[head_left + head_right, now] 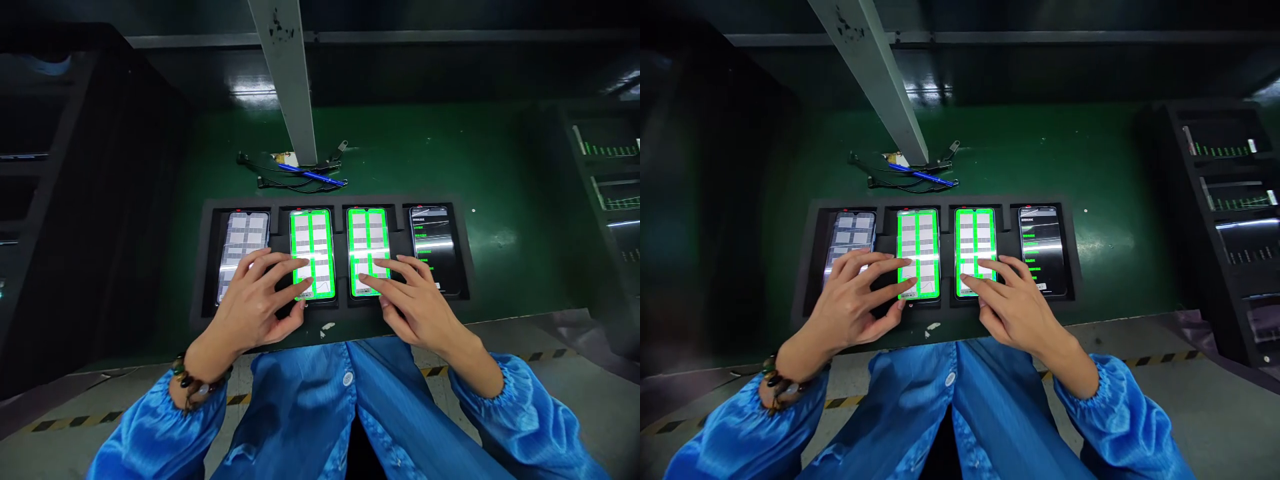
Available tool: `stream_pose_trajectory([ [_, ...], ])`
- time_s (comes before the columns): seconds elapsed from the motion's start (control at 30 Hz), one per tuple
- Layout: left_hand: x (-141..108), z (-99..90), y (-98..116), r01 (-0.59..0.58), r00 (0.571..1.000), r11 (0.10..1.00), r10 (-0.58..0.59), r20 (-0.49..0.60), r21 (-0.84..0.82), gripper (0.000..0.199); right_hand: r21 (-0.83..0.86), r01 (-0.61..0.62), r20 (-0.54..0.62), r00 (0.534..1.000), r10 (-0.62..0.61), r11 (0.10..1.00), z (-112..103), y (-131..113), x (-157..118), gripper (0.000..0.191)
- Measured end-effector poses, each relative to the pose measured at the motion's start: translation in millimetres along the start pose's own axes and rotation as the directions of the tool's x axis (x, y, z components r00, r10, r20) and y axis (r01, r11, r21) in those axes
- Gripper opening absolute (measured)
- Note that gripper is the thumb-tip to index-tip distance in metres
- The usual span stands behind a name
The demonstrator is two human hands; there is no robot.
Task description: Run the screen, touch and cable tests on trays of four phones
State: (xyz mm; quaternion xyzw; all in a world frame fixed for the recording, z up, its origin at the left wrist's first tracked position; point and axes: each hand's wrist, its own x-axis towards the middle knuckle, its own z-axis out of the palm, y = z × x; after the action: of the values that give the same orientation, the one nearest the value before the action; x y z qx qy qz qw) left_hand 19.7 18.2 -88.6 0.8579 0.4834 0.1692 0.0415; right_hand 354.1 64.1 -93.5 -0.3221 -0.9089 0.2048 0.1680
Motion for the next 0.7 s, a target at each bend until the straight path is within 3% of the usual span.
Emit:
stream_pose_trajectory([
  [0.23, 26, 9.9, 10, -0.074, 0.997, 0.995, 0.074, 0.001, -0.065, 0.030, -0.056, -0.111, -0.097, 0.990, 0.105, 0.992, -16, 12, -23, 0.050],
  [0.33, 15, 3.0, 1, -0.023, 1.000, 0.999, 0.023, 0.008, -0.029, 0.029, -0.038, -0.106, -0.104, 0.989, 0.101, 0.994, -11, 10, -13, 0.051],
  [0.5, -12, -12.0, -10, 0.089, 0.996, 0.996, -0.090, 0.020, 0.031, 0.027, 0.017, 0.005, -0.038, 0.999, -0.004, 1.000, 3, 2, 9, 0.053],
  [0.7, -9, -8.5, -10, 0.092, 0.996, 0.995, -0.092, 0.008, 0.032, 0.026, -0.015, -0.058, -0.052, 0.997, 0.057, 0.998, -8, 16, -7, 0.056],
])
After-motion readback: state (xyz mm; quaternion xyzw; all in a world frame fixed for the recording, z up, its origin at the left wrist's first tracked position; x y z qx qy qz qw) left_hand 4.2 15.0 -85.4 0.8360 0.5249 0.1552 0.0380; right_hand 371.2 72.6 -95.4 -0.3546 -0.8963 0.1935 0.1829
